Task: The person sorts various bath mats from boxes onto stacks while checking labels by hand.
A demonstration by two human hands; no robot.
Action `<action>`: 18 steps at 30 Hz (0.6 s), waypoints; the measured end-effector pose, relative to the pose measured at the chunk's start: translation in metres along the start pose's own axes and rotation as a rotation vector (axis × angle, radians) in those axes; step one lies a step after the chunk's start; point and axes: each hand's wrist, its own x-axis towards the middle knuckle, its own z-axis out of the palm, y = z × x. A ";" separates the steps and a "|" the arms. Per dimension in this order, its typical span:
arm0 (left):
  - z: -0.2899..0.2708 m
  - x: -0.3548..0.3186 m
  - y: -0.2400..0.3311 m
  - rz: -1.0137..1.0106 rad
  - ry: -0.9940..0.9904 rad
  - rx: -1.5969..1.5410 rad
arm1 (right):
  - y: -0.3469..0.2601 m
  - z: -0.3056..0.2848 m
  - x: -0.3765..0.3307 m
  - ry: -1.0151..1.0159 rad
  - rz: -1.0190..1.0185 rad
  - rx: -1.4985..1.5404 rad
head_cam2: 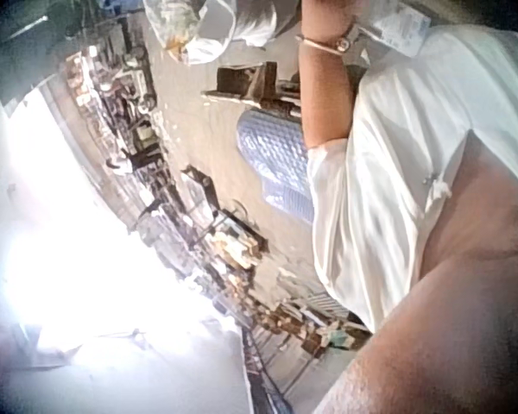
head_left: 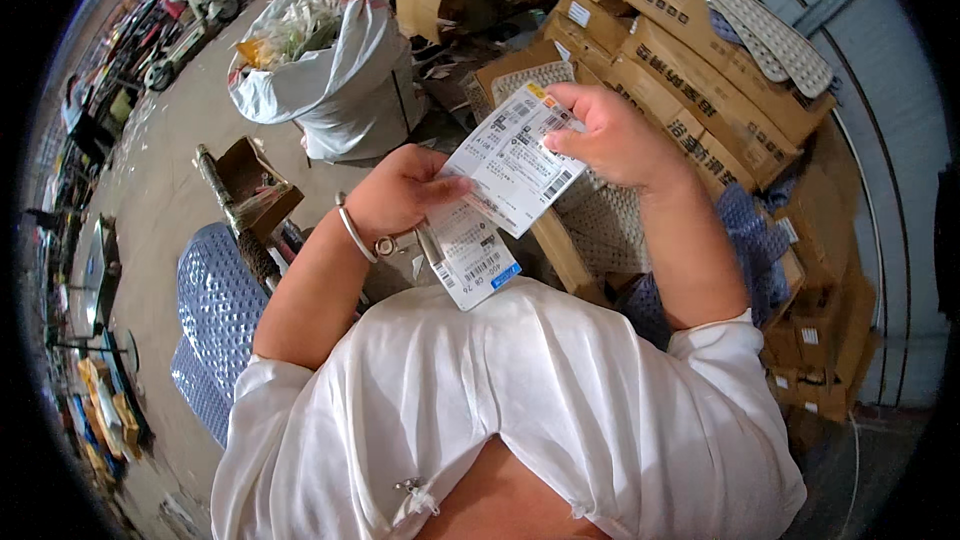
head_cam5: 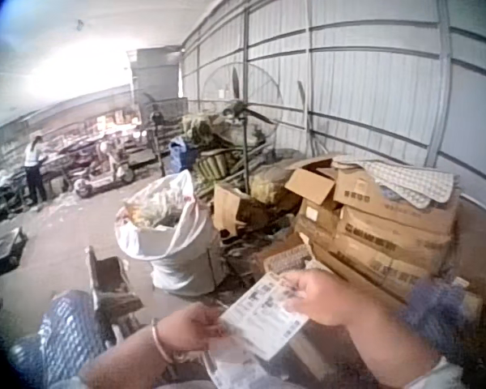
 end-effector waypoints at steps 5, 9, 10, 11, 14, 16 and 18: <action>0.010 0.034 0.006 -0.018 0.116 -0.093 | 0.004 -0.065 0.024 -0.005 -0.072 0.017; 0.021 0.056 0.022 -0.045 0.177 -0.274 | 0.017 -0.115 0.023 0.052 -0.050 0.205; 0.023 0.062 0.024 -0.049 0.189 -0.298 | 0.022 -0.124 0.025 0.052 -0.098 0.255; 0.025 0.067 0.025 -0.054 0.201 -0.321 | 0.024 -0.132 0.030 -0.011 -0.121 0.274; 0.026 0.085 0.024 -0.044 0.192 -0.290 | 0.030 -0.143 0.043 -0.092 -0.263 0.223; 0.026 0.095 0.024 -0.055 0.179 -0.258 | 0.027 -0.129 0.060 -0.046 -0.378 0.077; 0.027 0.106 0.022 -0.060 0.175 -0.230 | 0.030 -0.121 0.072 -0.050 -0.360 0.012</action>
